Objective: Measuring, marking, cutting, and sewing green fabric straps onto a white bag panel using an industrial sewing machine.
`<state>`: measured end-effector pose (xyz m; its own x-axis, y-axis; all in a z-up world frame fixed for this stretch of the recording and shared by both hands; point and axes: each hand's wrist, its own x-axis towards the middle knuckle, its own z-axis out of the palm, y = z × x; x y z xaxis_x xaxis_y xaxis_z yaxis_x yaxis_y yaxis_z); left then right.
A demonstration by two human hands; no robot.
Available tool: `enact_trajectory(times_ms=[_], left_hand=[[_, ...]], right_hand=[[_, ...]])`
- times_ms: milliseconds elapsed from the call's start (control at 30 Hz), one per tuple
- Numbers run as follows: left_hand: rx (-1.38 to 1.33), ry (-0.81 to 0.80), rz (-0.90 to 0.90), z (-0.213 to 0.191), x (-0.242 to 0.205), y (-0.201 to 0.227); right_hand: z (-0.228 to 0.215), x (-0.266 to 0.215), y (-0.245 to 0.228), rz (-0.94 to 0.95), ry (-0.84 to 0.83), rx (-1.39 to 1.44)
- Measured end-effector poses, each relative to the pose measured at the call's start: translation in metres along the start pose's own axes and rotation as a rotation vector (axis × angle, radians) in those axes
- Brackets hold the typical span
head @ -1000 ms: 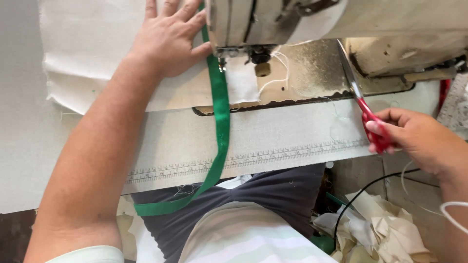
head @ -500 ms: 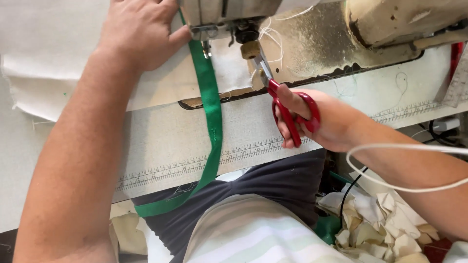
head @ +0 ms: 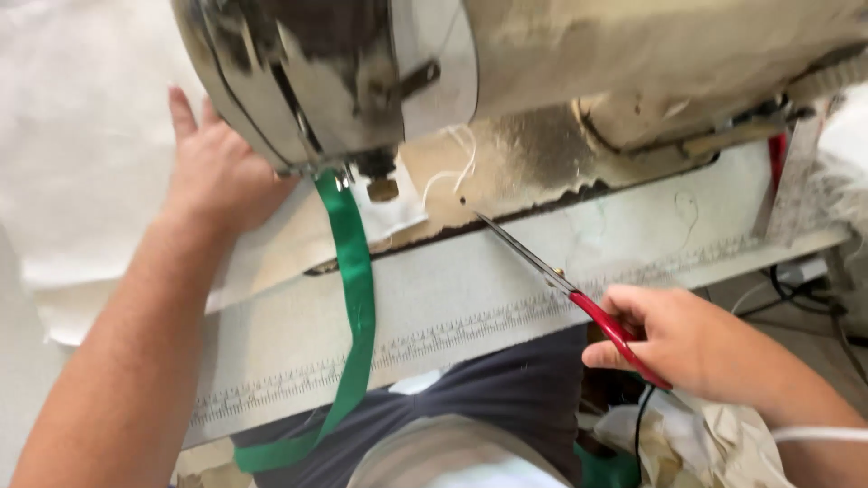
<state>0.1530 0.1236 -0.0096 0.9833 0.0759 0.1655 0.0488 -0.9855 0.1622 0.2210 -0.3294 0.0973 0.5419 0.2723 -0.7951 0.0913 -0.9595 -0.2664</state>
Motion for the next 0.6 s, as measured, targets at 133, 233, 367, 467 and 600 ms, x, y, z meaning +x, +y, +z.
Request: enact_trajectory(times_ms=[133, 233, 367, 467, 600], left_hand=[[-0.066, -0.174, -0.153, -0.010, -0.013, 0.019], [0.006, -0.218, -0.321, -0.028, -0.024, 0.051], [0.359, -0.229, -0.583, -0.040, -0.067, 0.074], [0.267, -0.083, -0.537, -0.043, -0.086, 0.047], [0.016, -0.225, -0.582, -0.051, -0.102, 0.028]], right_hand=[[-0.019, -0.007, -0.028, 0.211, 0.065, -0.305], [-0.037, 0.006, -0.036, 0.176, 0.187, -0.406], [-0.054, 0.023, -0.042, 0.044, 0.354, -0.354], [-0.045, 0.049, -0.017, -0.138, 0.585, -0.556], [0.022, 0.020, -0.065, -0.167, 0.646, -0.296]])
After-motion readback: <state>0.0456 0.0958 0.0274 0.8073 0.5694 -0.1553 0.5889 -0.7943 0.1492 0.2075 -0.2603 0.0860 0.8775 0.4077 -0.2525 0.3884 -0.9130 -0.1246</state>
